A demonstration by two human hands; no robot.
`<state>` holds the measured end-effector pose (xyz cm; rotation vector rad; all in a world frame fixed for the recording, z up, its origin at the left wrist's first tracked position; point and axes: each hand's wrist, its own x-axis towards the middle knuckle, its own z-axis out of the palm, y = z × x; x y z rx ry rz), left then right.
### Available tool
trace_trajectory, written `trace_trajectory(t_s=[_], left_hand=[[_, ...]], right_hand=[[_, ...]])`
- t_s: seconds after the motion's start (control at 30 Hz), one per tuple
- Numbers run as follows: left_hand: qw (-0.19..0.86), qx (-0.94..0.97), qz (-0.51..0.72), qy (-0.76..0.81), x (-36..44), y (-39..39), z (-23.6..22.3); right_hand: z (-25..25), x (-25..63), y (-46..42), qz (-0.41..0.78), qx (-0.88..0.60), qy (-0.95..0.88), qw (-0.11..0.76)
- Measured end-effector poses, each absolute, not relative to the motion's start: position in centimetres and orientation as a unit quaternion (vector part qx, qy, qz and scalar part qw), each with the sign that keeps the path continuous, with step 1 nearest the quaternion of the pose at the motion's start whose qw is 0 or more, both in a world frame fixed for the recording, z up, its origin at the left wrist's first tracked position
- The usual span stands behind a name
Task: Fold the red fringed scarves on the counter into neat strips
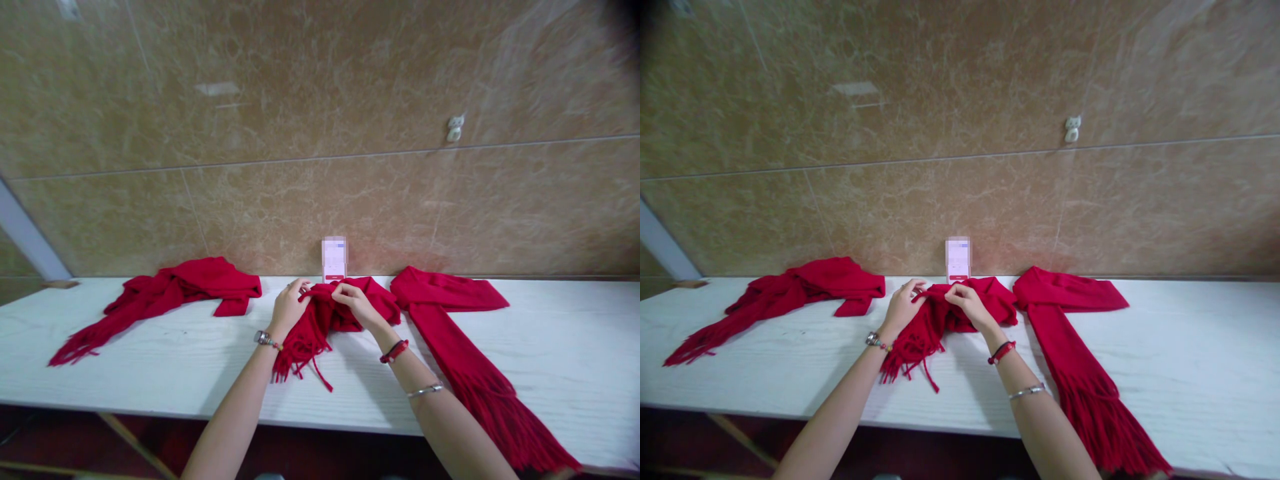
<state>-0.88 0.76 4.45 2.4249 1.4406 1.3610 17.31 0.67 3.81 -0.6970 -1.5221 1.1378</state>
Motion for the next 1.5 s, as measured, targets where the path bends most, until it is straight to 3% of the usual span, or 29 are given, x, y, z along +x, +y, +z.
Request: trace_trajectory(t_s=[0.17, 0.27, 0.43, 0.67, 0.83, 1.1, 1.3, 1.5], left_hand=[[-0.107, 0.704, 0.442, 0.546, -3.4, 1.2, 5.0], [-0.153, 0.618, 0.474, 0.609, -6.2, 1.8, 4.9], [-0.068, 0.683, 0.449, 0.572, -6.6, 2.5, 4.0], [0.010, 0.832, 0.404, 0.380, 0.1, -0.3, 4.3], [-0.004, 0.832, 0.370, 0.413, 1.2, -0.7, 3.8], [-0.101, 0.786, 0.404, 0.456, -0.6, 0.8, 4.0], [-0.151, 0.744, 0.445, 0.476, -2.6, 1.2, 4.5], [-0.139, 0.832, 0.389, 0.371, -0.8, 0.1, 3.9]], right_hand=[[3.7, 17.8, 0.9, 0.497, -0.260, -0.634, 0.532], [3.5, 18.7, 1.7, 0.478, -0.263, -0.598, 0.587], [3.0, 19.4, 3.1, 0.381, -0.338, -0.560, 0.653], [1.9, 18.3, 3.3, 0.261, -0.441, -0.669, 0.538], [2.5, 17.9, 2.5, 0.336, -0.375, -0.705, 0.500], [3.5, 17.8, 1.6, 0.477, -0.286, -0.611, 0.564], [3.2, 18.8, 2.3, 0.448, -0.304, -0.580, 0.609], [3.3, 18.7, 2.2, 0.385, -0.330, -0.623, 0.596]])
